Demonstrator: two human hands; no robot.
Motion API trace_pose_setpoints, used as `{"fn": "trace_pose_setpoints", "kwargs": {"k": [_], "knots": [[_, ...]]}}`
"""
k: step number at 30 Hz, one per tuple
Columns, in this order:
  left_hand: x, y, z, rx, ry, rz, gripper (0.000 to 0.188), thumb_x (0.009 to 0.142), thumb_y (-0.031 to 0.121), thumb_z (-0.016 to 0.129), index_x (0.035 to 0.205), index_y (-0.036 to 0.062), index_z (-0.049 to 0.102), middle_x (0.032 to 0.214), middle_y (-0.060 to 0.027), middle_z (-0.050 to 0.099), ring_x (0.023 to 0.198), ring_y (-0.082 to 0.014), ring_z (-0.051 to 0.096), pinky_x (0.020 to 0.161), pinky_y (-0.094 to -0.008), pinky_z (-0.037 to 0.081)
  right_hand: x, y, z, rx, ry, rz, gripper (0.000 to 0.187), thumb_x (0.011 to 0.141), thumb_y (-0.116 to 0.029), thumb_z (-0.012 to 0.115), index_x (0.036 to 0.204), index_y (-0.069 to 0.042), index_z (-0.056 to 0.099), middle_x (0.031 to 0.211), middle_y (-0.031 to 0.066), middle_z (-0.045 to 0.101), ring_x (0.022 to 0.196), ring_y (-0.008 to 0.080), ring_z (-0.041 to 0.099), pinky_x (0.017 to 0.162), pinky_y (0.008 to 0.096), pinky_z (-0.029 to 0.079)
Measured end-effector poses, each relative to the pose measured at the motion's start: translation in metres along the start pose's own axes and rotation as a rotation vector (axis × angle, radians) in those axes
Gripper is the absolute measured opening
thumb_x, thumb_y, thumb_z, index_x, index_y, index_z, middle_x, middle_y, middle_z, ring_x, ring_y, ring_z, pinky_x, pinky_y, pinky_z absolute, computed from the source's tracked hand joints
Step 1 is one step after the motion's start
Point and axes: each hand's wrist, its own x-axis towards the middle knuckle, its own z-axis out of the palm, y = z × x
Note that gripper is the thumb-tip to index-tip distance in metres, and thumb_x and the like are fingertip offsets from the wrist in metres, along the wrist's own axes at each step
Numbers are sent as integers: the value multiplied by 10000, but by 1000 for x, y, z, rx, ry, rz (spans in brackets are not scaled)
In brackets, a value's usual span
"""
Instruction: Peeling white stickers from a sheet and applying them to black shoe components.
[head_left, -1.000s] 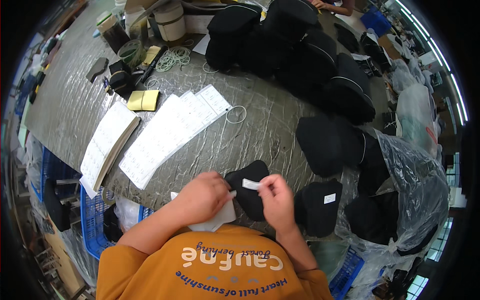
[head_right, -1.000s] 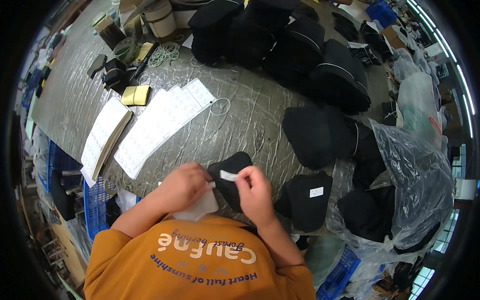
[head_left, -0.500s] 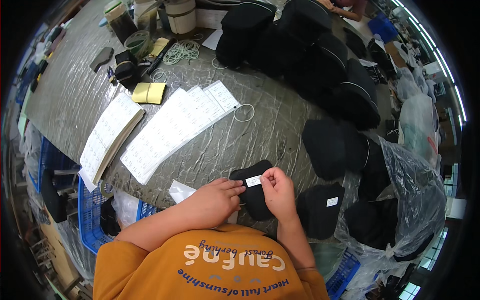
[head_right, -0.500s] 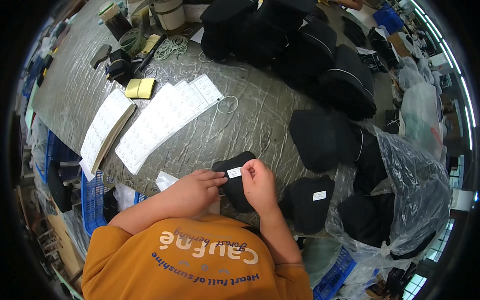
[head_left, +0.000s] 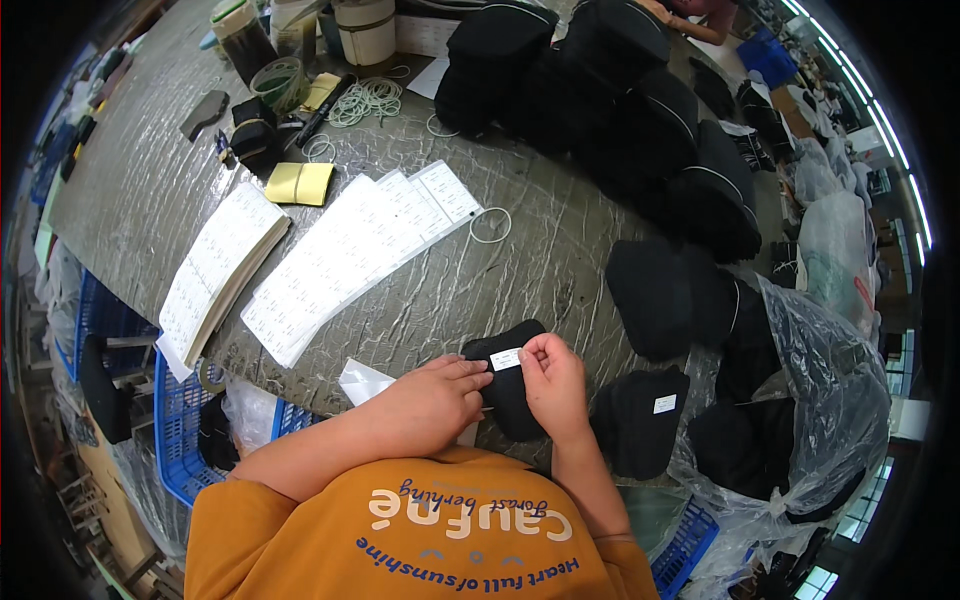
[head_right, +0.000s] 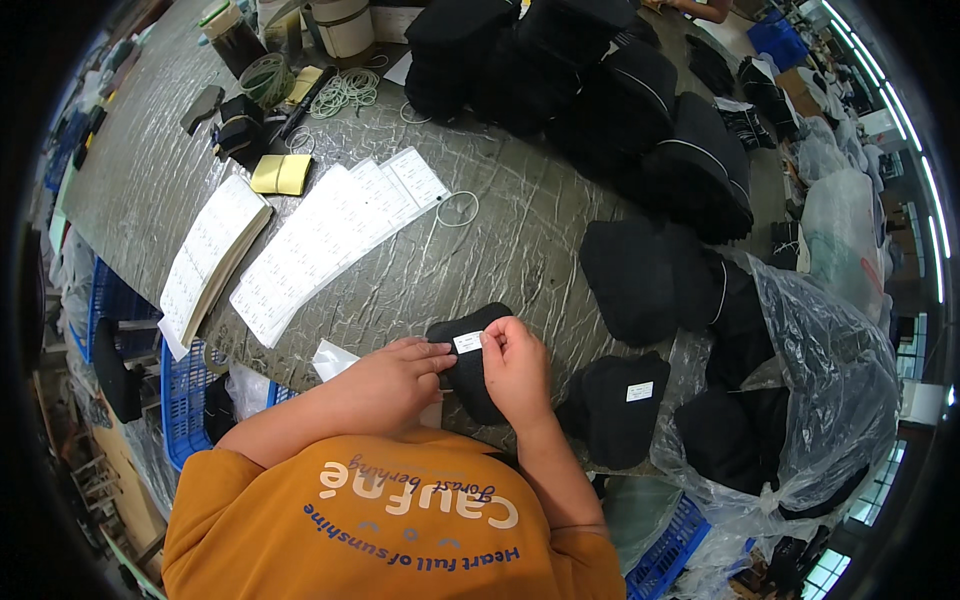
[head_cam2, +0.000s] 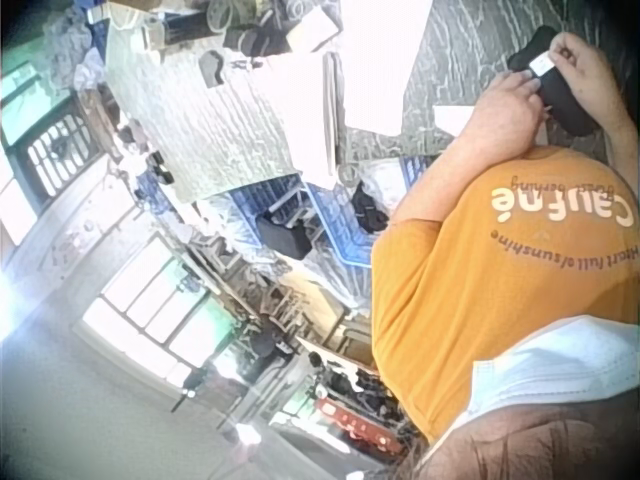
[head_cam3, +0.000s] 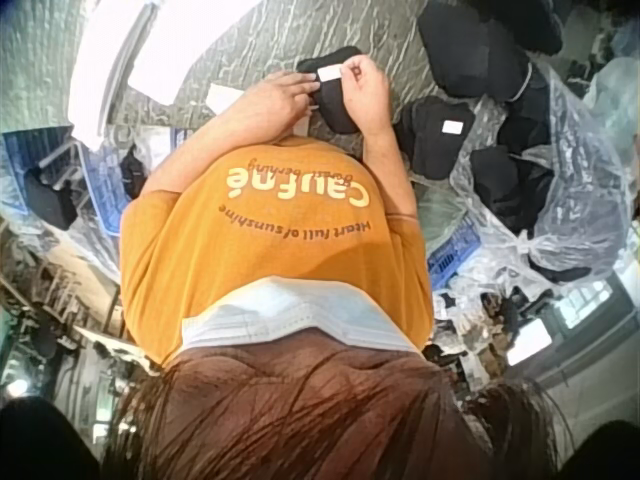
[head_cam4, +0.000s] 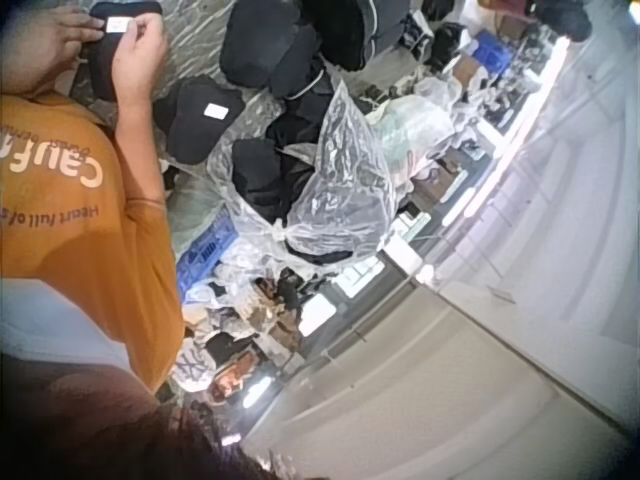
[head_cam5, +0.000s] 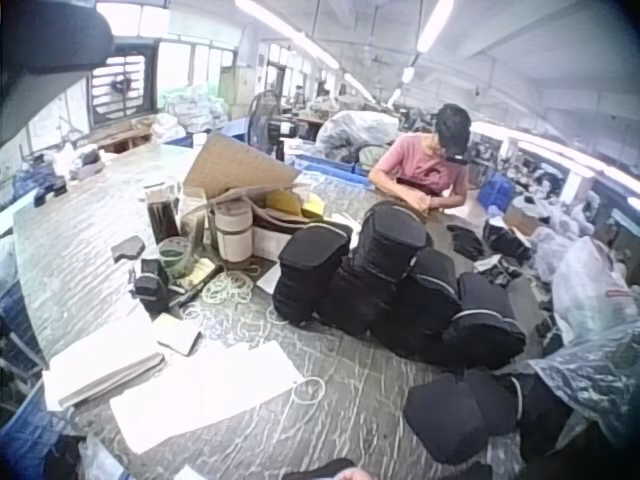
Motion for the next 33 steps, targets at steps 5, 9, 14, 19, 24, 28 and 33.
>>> {"fn": "trace_pose_setpoints", "kwargs": {"k": [5,9,14,19,24,28,33], "knots": [[3,0,2,-13,21,37,184,821,163,615,804,-16,658,1238,-181,608,1200,-324,534,1034,-435,407,-1,2,1,-12,13,-23,51,870,-38,620,853,-3,587,688,72,590,603,159,553,568,302,455],[5,4,1,-4,86,20,188,819,171,613,774,-8,647,1217,-179,620,1199,-320,541,1039,-433,405,0,-2,0,-44,6,-15,66,861,-63,623,860,-7,588,715,140,619,632,267,618,594,362,479],[1,-1,5,5,20,60,166,801,152,602,794,-8,643,1260,-178,601,1241,-334,508,1048,-451,392,-2,1,-3,8,15,-15,55,868,-45,615,860,-3,579,727,129,619,632,238,613,601,346,483],[-1,0,1,-11,19,29,159,795,142,592,792,-9,638,1286,-170,591,1272,-331,484,1059,-456,377,-2,7,-8,44,3,17,50,870,-23,611,859,4,571,722,119,614,634,208,608,604,327,484],[-2,-1,3,-13,32,18,156,793,139,590,790,-10,637,1287,-166,591,1264,-332,494,1057,-453,379,-3,-1,-6,68,-5,13,51,871,-20,611,854,8,572,714,110,613,618,184,605,586,315,480],[-3,-1,6,-4,48,15,161,803,141,591,793,-13,637,1285,-169,591,1257,-333,501,1055,-452,382,-4,-4,-4,44,-13,30,49,874,-20,608,851,8,575,709,103,613,608,174,601,580,311,479],[-3,-1,7,3,62,17,169,819,144,589,800,-16,638,1275,-174,596,1244,-336,511,1053,-454,387,-3,-2,-2,11,15,21,54,866,-32,617,854,7,583,708,112,620,604,195,604,583,323,481]]}}
